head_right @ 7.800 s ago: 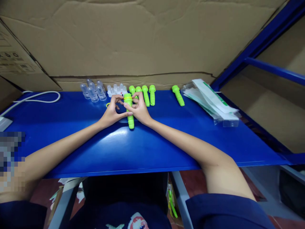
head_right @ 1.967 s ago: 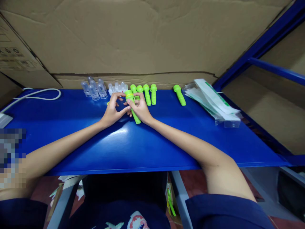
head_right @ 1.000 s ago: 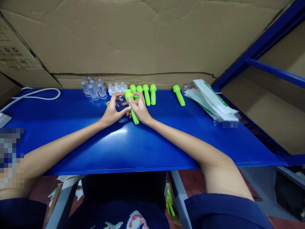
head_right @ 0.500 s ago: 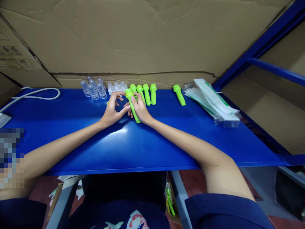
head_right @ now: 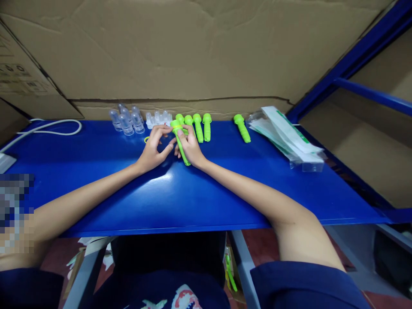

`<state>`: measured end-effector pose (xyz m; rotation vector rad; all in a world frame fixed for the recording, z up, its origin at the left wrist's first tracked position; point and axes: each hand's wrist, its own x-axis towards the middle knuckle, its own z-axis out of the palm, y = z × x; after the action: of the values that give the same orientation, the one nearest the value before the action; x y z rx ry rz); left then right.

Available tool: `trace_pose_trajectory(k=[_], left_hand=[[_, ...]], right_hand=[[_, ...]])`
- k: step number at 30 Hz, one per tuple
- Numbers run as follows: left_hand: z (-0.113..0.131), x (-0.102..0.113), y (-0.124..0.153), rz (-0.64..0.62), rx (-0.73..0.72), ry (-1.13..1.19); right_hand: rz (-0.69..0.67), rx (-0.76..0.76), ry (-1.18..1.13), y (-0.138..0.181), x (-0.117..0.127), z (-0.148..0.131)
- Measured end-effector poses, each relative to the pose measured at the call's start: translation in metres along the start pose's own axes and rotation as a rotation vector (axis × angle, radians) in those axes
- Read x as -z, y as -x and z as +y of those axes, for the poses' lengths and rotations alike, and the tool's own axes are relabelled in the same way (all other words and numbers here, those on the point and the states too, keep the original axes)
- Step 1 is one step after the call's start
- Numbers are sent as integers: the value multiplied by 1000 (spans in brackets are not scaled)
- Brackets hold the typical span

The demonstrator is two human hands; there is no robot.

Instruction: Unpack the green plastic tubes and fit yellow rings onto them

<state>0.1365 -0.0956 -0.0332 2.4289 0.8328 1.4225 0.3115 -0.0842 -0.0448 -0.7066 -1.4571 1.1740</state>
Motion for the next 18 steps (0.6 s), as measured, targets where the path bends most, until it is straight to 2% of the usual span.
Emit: trace_pose_trajectory(k=[18], left_hand=[[-3,1,0,-40,65,88]], right_hand=[[2,-6,38,3,0,-2]])
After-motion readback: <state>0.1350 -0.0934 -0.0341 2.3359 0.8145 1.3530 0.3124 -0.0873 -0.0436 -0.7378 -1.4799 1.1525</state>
